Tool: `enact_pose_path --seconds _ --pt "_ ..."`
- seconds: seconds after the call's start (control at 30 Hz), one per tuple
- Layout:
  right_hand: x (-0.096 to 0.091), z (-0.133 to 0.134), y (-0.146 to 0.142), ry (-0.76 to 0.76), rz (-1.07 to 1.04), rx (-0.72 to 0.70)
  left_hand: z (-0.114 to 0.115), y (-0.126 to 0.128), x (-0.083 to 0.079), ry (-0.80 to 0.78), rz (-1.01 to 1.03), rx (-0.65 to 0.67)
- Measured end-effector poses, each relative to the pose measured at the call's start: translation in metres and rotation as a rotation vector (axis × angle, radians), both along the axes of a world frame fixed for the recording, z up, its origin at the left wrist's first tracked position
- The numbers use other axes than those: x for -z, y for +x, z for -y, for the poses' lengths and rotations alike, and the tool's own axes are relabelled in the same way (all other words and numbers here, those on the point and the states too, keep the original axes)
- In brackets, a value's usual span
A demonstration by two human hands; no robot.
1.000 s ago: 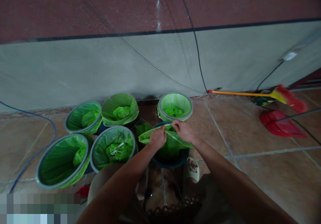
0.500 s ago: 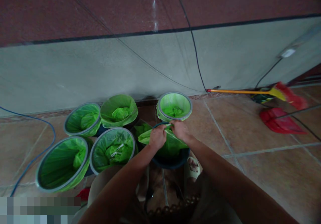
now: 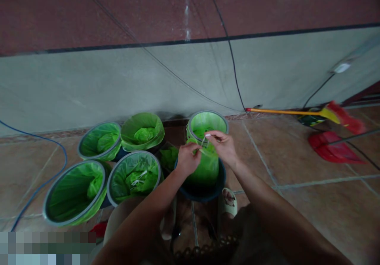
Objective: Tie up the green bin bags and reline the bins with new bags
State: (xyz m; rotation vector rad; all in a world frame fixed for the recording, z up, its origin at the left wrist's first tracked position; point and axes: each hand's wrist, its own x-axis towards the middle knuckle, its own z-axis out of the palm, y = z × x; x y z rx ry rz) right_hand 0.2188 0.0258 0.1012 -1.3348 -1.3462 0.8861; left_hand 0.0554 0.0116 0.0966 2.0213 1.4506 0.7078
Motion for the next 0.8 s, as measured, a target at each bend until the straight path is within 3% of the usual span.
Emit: enact_pose_path --seconds 0.13,0.23,0.43,0.53,0.7,0.8 --pt "-0.005 -0.006 0.006 -0.094 -0.390 0.050 -0.009 -0.009 -0.008 -0.089 0.105 -0.095" --pt "-0.005 -0.006 0.011 -0.169 -0.444 0.076 -0.013 -0.017 -0.006 -0.121 0.049 -0.084" --pt "-0.002 0.006 0.004 -0.338 -0.145 -0.182 -0.009 -0.018 -0.005 -0.160 -0.080 -0.030" --pt "0.007 0.011 -0.005 -0.316 0.066 -0.310 -0.009 -0.016 -0.005 -0.165 -0.120 -0.045" --pt "0.020 0.014 -0.011 -0.310 0.404 -0.324 -0.010 -0.019 -0.005 -0.100 -0.159 0.064" --pt "0.020 0.012 -0.007 -0.391 0.381 -0.334 -0.008 -0.023 -0.008 -0.054 -0.299 0.139"
